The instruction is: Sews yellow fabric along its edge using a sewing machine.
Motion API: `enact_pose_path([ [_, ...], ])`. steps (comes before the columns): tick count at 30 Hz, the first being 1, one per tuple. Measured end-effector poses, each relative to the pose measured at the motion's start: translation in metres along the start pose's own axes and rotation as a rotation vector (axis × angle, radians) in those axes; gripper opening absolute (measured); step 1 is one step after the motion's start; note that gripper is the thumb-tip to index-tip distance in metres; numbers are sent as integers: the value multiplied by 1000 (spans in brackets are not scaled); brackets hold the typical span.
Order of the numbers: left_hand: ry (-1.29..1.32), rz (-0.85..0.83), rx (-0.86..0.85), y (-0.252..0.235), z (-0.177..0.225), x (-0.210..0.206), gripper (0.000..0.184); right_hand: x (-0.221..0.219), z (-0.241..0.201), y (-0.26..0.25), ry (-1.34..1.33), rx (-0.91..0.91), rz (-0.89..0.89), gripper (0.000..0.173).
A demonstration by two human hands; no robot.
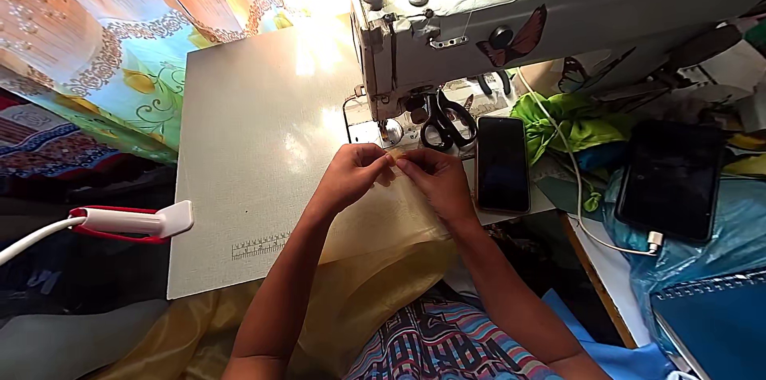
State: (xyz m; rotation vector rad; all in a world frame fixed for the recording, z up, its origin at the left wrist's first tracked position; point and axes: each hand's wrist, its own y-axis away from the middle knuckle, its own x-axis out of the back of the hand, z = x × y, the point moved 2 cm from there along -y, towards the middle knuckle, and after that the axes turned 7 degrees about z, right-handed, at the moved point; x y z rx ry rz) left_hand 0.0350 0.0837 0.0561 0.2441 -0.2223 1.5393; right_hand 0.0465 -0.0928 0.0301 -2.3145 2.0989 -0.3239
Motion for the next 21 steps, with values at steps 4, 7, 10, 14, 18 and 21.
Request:
enact_pose_path([
  [4,48,16,28,-4,-1,-2,19,-8,6,6,257,514,171,12],
  [7,92,15,86,-6,-1,-3,21,-12,10,11,413,698,214,17],
  [10,140,-14,156,-6,-1,-3,24,-11,10,11,482,730,206,17],
  [14,173,-44,179,-4,0,-3,25,-8,7,10,516,737,181,17],
  [18,131,-33,129,-4,4,-3,19,-7,7,9,539,751,191,9],
  [21,104,-38,70,-5,3,-5,14,-6,7,10,548,763,194,9],
])
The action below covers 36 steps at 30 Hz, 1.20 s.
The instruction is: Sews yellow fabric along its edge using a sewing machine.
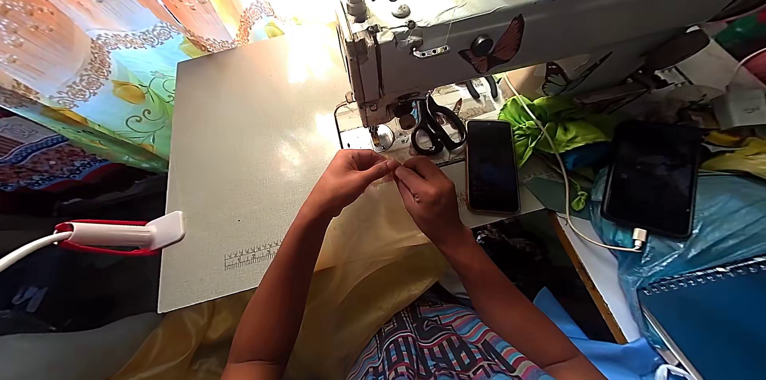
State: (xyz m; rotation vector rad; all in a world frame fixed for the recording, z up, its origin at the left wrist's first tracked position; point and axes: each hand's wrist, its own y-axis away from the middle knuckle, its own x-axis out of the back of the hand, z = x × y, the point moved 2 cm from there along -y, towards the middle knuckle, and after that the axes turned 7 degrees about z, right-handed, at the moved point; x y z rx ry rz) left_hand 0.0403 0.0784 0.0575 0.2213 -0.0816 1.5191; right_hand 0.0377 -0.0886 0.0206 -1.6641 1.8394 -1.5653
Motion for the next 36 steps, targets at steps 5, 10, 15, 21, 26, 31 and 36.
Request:
enact_pose_path([
  [5,-7,-23,-46,-3,-5,1,16,3,3,2,-7,-33,-16,18],
  [10,-20,-25,-97,-1,-6,-2,14,7,6,2,-136,-177,-18,17],
  [15,-130,-26,-142,7,-6,-1,12,15,9,-1,-326,-556,-87,14],
  [21,-145,11,-102,10,-7,0,15,20,19,-15,-510,-826,-290,15],
  [26,-200,13,-152,14,-2,-3,15,24,26,-33,-499,-708,-453,10],
  [31,-440,248,-179,21,-9,-10,23,22,30,-45,-414,-693,-548,11],
  [36,-798,612,-291,47,-29,-52,28,3,37,-47,-273,-698,-558,16],
])
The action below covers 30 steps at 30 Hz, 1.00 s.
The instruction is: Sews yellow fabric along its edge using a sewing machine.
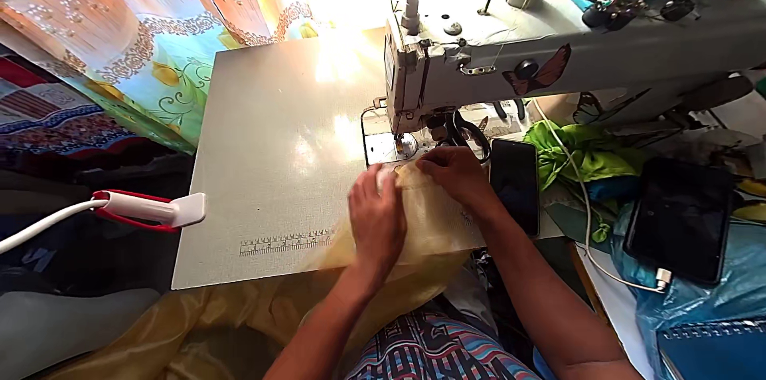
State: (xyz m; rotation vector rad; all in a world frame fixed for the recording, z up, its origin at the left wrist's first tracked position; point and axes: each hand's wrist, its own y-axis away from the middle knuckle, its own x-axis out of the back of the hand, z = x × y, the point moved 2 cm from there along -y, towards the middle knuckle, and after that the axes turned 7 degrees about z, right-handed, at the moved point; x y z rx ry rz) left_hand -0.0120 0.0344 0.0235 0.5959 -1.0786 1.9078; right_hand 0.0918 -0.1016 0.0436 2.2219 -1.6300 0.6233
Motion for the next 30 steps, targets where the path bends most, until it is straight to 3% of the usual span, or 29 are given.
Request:
enact_pose_path([
  [4,-54,-129,-58,28,22,-24,40,-15,-3,-19,92,-26,12,15],
  [6,-59,-101,-49,27,19,-26,41,-17,-3,-20,56,-8,16,14],
  [9,78,-16,27,10,4,-13,40,-12,0,-16,-61,62,8,12],
  [13,219,-80,136,-17,-22,-8,44,-10,9,-7,-178,112,34,10],
  [19,151,-158,302,-14,-16,-5,32,-13,11,-10,-143,53,83,10],
  [21,88,-145,242,-18,-18,-2,29,-18,8,-12,-45,66,109,12],
  [24,9,-162,-37,-44,-44,-3,29,-28,-1,-9,133,143,181,16],
  [27,-28,-191,-318,-74,-85,-16,32,-39,-3,-23,225,96,227,16],
  [30,-50,-140,-460,-85,-90,-12,31,-46,-3,-19,245,146,263,15],
])
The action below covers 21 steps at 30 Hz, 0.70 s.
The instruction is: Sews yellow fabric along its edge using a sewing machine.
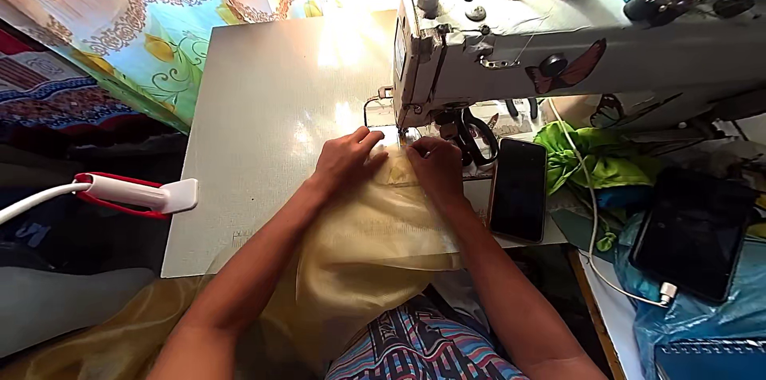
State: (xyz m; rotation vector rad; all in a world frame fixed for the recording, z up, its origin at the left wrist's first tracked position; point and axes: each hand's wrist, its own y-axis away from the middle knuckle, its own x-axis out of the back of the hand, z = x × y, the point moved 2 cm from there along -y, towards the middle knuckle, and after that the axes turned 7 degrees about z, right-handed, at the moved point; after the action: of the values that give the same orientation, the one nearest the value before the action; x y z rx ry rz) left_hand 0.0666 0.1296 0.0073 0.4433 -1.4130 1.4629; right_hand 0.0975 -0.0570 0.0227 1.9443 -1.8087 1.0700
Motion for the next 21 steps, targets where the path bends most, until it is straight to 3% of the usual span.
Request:
enact_pose_path([
  [4,-70,11,59,-6,44,8,12,-1,0,4,-2,62,52,13],
  [10,-31,-25,360,13,95,-19,26,6,3,14,-20,83,13,12],
  [14,-21,2,228,31,80,-34,40,7,0,3,36,46,-31,14],
  [21,49,-32,98,30,59,-28,41,4,0,-33,66,-170,-246,16],
])
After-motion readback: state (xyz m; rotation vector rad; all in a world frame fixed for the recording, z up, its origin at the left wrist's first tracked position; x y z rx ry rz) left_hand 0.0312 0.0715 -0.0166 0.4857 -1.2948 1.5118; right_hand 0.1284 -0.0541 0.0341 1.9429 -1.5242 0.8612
